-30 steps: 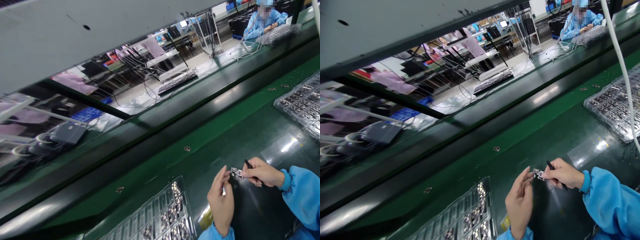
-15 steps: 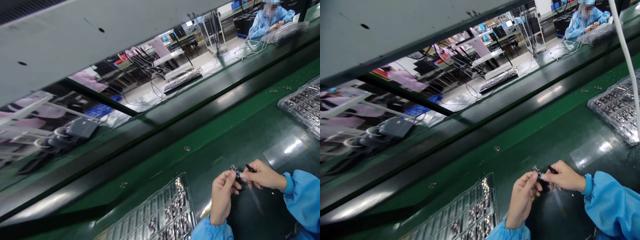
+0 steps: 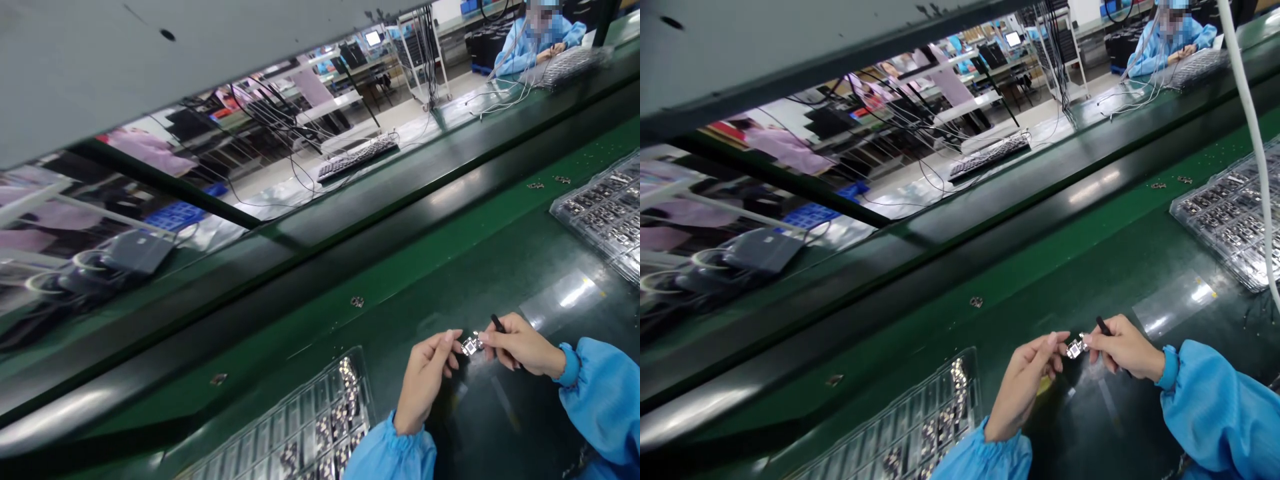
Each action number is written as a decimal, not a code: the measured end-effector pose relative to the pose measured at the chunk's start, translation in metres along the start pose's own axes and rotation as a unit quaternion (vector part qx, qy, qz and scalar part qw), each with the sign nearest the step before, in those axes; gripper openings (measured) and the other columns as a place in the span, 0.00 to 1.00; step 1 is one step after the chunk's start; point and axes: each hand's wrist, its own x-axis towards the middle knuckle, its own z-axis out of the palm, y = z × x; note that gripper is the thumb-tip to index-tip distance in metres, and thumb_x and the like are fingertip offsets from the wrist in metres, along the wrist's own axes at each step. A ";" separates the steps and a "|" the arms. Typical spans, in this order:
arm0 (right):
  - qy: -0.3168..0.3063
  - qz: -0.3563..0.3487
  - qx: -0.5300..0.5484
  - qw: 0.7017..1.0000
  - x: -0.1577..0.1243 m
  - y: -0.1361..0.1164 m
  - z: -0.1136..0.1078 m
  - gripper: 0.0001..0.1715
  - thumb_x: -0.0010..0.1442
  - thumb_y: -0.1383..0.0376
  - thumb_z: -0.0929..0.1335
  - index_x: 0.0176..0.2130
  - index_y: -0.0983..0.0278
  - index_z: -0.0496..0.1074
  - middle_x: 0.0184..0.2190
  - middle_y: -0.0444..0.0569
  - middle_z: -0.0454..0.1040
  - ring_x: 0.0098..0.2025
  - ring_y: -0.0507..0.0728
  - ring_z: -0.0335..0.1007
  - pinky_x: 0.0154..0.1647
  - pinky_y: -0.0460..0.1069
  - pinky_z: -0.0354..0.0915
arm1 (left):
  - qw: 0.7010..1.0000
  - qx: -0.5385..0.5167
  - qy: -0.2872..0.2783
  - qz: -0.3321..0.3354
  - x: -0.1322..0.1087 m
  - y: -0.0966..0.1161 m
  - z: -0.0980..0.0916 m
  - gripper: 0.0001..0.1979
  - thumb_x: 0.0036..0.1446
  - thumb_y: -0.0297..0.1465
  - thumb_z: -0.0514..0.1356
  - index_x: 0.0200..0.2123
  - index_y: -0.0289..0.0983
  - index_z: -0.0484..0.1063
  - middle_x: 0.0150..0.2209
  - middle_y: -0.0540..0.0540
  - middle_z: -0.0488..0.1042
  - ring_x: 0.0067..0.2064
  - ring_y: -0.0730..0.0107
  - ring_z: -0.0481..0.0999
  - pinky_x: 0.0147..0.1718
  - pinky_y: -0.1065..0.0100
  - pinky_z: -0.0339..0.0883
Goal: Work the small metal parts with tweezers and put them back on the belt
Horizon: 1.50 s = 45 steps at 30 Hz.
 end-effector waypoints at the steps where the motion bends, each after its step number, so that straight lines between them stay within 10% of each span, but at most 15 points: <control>1: 0.004 0.001 0.007 1.000 0.001 0.001 0.000 0.25 0.50 0.49 0.68 0.20 0.68 0.66 0.13 0.40 0.66 0.09 0.43 0.52 0.08 0.40 0.44 | 1.000 -0.007 0.006 0.001 0.001 -0.002 0.000 0.21 0.51 0.45 0.59 0.35 0.33 0.77 0.25 0.46 0.72 0.23 0.76 0.67 0.20 0.75 0.59; 18: 0.052 0.011 0.000 0.999 0.007 0.004 -0.010 0.23 0.49 0.50 0.69 0.25 0.67 0.65 0.18 0.41 0.69 0.10 0.43 0.54 0.08 0.40 0.47 | 0.972 0.179 -0.150 0.022 0.057 0.032 -0.033 0.15 0.49 0.39 0.61 0.32 0.32 0.76 0.25 0.47 0.73 0.24 0.74 0.68 0.25 0.72 0.62; 31: 0.054 0.027 -0.014 0.998 0.010 0.003 -0.003 0.24 0.51 0.47 0.66 0.28 0.67 0.65 0.20 0.42 0.69 0.10 0.43 0.53 0.09 0.40 0.44 | 0.964 0.180 -0.196 -0.002 0.049 0.024 -0.019 0.16 0.52 0.39 0.59 0.36 0.32 0.76 0.23 0.46 0.73 0.24 0.73 0.69 0.25 0.71 0.64; 41: 0.053 0.032 -0.052 0.997 0.010 0.009 -0.003 0.17 0.52 0.55 0.66 0.31 0.67 0.64 0.22 0.40 0.66 0.12 0.42 0.52 0.11 0.40 0.45 | 0.950 0.291 0.062 0.097 0.156 0.058 -0.126 0.20 0.43 0.40 0.63 0.37 0.33 0.76 0.32 0.42 0.77 0.34 0.63 0.74 0.32 0.67 0.66; 45: 0.076 0.028 -0.047 0.996 0.011 0.014 -0.001 0.12 0.50 0.60 0.66 0.31 0.66 0.65 0.20 0.38 0.63 0.13 0.43 0.53 0.12 0.40 0.47 | 0.925 0.337 0.163 0.064 0.146 0.056 -0.200 0.25 0.40 0.43 0.63 0.37 0.31 0.75 0.28 0.40 0.77 0.32 0.59 0.76 0.27 0.65 0.67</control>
